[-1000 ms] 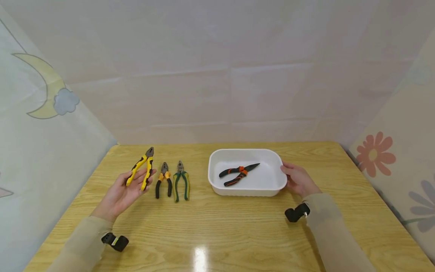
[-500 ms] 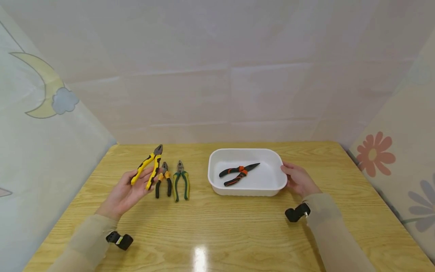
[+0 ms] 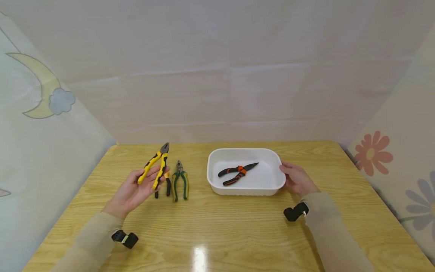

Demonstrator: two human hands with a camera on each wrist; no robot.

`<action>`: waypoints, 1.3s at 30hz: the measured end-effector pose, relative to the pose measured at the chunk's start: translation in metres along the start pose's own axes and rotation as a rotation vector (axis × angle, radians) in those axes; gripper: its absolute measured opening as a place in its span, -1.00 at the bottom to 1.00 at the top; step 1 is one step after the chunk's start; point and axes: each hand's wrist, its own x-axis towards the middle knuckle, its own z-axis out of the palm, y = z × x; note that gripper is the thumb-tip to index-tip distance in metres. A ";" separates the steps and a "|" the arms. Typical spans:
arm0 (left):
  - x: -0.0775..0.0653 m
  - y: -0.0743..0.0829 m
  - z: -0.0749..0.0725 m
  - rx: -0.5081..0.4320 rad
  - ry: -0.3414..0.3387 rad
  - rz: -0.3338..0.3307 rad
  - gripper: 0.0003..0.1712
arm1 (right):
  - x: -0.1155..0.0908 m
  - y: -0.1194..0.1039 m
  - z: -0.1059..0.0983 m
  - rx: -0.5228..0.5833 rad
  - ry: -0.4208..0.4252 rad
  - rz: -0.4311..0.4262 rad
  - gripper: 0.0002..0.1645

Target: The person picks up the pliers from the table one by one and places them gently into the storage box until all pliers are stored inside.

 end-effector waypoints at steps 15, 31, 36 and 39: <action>0.011 -0.008 0.003 -0.091 -0.108 -0.024 -0.34 | 0.001 0.000 -0.001 -0.008 -0.011 -0.015 -0.19; 0.021 -0.015 0.014 0.051 -0.039 -0.029 -0.35 | 0.000 0.000 0.000 -0.003 -0.025 -0.024 -0.18; 0.024 -0.016 0.018 0.062 0.003 -0.040 -0.35 | 0.001 0.001 0.002 -0.011 -0.023 -0.021 -0.19; 0.027 -0.018 0.020 0.054 0.019 -0.048 -0.35 | 0.003 0.001 0.001 -0.002 -0.032 -0.025 -0.19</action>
